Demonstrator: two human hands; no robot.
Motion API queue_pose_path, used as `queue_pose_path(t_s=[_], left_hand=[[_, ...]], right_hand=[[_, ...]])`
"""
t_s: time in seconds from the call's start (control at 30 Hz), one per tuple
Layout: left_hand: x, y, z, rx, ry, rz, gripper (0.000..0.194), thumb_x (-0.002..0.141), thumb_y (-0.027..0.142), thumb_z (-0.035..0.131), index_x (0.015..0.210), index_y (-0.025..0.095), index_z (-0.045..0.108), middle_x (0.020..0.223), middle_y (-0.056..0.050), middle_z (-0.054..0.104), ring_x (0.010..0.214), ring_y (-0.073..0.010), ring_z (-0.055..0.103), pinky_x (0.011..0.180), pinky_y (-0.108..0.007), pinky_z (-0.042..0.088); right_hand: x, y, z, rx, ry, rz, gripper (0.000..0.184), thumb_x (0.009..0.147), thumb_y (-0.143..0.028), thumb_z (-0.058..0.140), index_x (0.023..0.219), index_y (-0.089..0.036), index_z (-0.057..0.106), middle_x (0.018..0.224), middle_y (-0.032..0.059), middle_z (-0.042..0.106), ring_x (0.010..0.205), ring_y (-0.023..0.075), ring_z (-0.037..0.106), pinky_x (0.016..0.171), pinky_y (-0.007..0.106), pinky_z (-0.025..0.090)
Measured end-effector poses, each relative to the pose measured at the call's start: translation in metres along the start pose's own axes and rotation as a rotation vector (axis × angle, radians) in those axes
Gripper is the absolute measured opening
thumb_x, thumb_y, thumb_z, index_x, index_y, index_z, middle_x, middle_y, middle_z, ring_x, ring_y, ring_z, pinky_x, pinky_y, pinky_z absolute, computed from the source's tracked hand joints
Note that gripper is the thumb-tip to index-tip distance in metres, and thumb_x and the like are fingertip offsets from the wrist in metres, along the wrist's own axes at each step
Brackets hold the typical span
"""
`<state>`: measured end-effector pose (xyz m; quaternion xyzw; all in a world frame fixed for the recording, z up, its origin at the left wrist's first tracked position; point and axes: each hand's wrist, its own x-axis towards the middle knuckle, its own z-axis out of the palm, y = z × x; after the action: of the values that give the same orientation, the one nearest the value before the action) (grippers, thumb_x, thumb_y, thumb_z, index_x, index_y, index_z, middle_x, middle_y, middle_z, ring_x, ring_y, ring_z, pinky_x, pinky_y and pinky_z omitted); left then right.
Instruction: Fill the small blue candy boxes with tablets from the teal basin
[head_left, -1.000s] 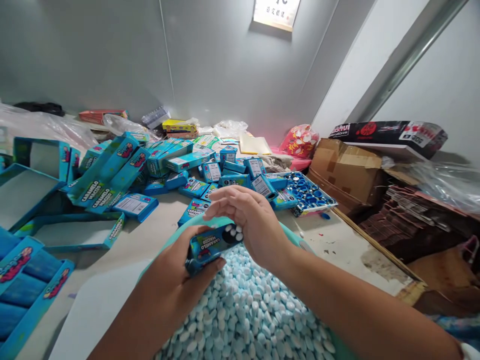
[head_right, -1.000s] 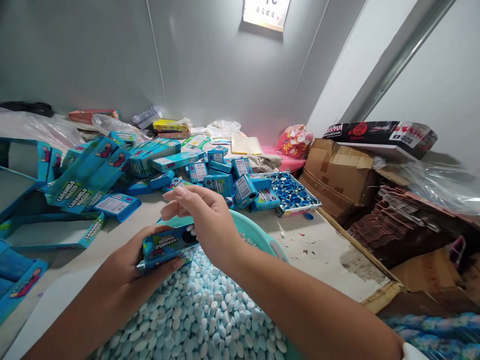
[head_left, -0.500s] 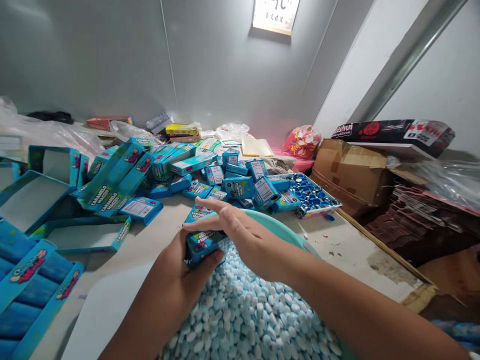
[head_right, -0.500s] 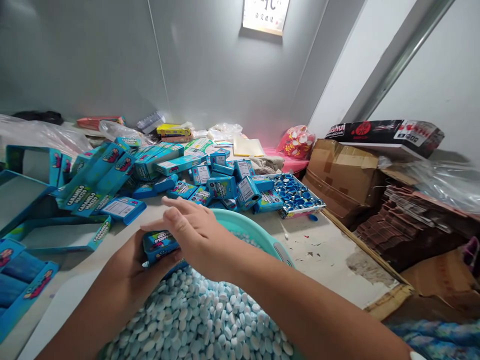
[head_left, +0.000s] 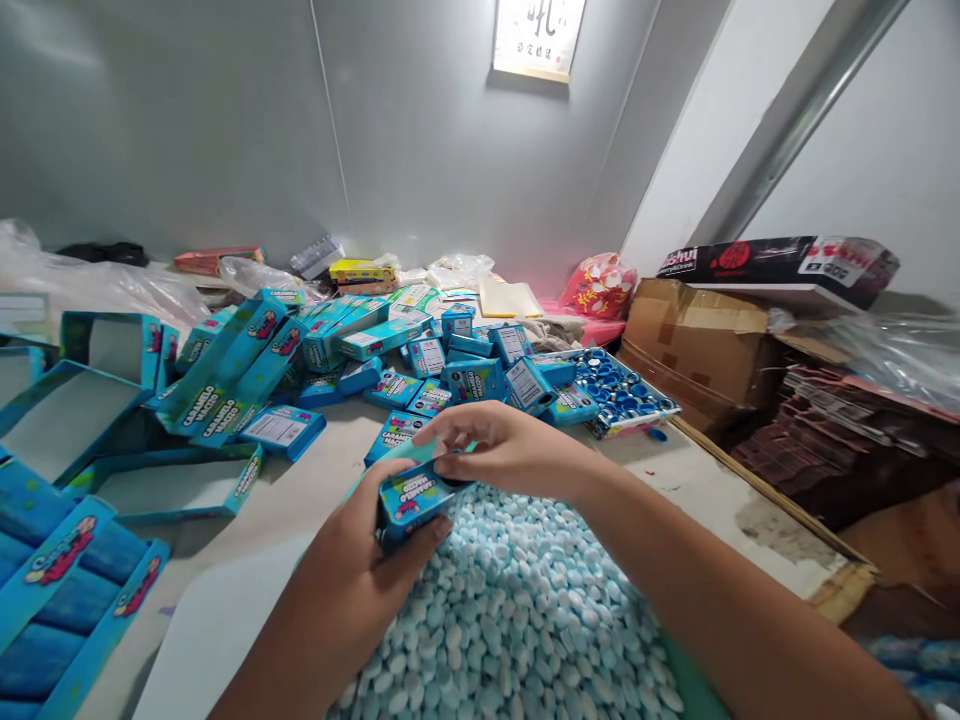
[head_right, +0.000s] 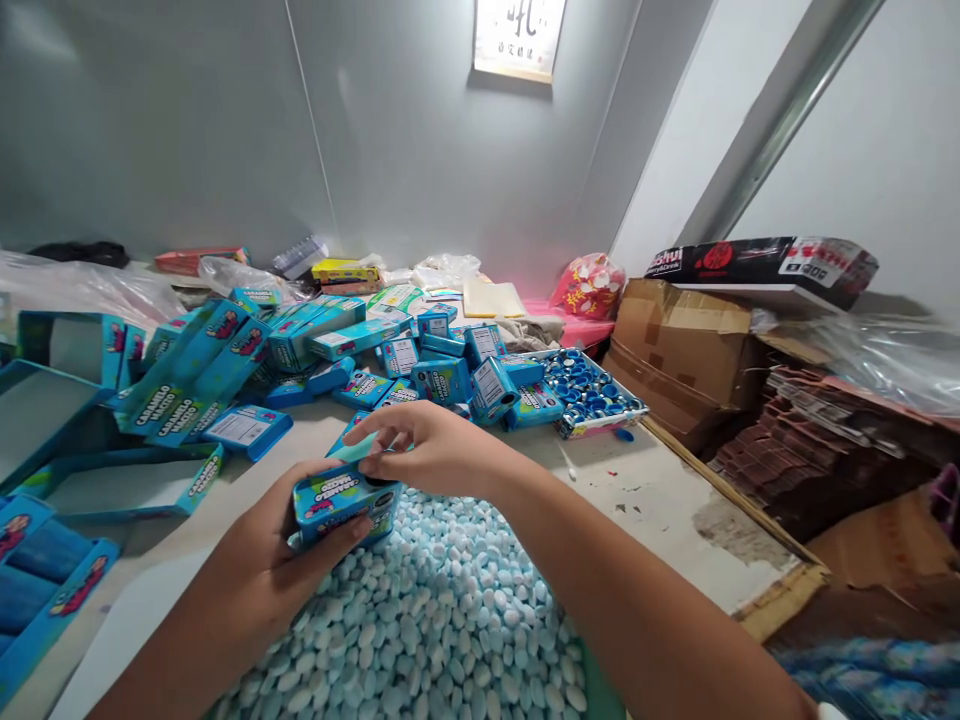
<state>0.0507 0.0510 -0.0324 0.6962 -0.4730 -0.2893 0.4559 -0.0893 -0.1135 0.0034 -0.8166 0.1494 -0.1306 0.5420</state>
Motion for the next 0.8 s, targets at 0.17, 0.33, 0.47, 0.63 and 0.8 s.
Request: queue_pose_path(t_s=[0.17, 0.33, 0.47, 0.63, 0.8], left_hand=[[0.000, 0.002, 0.002, -0.074, 0.114, -0.008, 0.053, 0.082, 0.057, 0.075, 0.124, 0.028, 0.062, 0.118, -0.004, 0.072, 0.109, -0.0273, 0.070, 0.086, -0.032, 0.057], [-0.001, 0.008, 0.004, -0.161, 0.324, 0.015, 0.056, 0.077, 0.054, 0.081, 0.122, 0.026, 0.062, 0.118, -0.004, 0.072, 0.111, -0.0281, 0.068, 0.095, -0.035, 0.055], [-0.004, 0.015, 0.006, -0.140, 0.401, -0.003, 0.055, 0.072, 0.054, 0.083, 0.116, 0.026, 0.064, 0.109, -0.004, 0.073, 0.105, -0.0296, 0.070, 0.093, -0.039, 0.058], [-0.008, 0.027, 0.008, -0.133, 0.510, 0.011, 0.043, 0.074, 0.047, 0.082, 0.110, 0.027, 0.069, 0.105, -0.001, 0.075, 0.103, -0.0273, 0.071, 0.089, -0.036, 0.061], [-0.002, 0.025, 0.007, -0.201, 0.643, -0.009, 0.042, 0.072, 0.043, 0.084, 0.106, 0.023, 0.071, 0.102, -0.002, 0.076, 0.100, -0.0273, 0.072, 0.091, -0.040, 0.061]], right_hand=[[0.008, 0.010, -0.009, 0.171, 0.057, 0.156, 0.035, 0.100, -0.045, 0.061, 0.126, -0.021, 0.066, 0.098, 0.0042, 0.067, 0.084, 0.0158, 0.063, 0.069, 0.026, 0.048], [0.010, 0.018, -0.011, -0.362, 0.160, 0.246, 0.023, 0.100, -0.025, 0.054, 0.117, -0.020, 0.068, 0.103, 0.0076, 0.070, 0.090, 0.0209, 0.064, 0.073, 0.030, 0.046], [0.004, 0.014, 0.007, -0.764, 0.053, 0.167, 0.030, 0.098, -0.038, 0.058, 0.117, -0.019, 0.070, 0.112, 0.0117, 0.069, 0.104, 0.0292, 0.063, 0.079, 0.036, 0.046], [0.001, 0.019, 0.028, -0.698, -0.150, 0.140, 0.052, 0.092, -0.047, 0.064, 0.136, -0.019, 0.060, 0.125, 0.0133, 0.064, 0.104, 0.0297, 0.064, 0.081, 0.037, 0.049], [0.007, 0.025, 0.031, -0.650, -0.120, 0.105, 0.068, 0.087, -0.062, 0.066, 0.136, -0.015, 0.062, 0.127, 0.0160, 0.064, 0.112, 0.0344, 0.062, 0.084, 0.040, 0.051]])
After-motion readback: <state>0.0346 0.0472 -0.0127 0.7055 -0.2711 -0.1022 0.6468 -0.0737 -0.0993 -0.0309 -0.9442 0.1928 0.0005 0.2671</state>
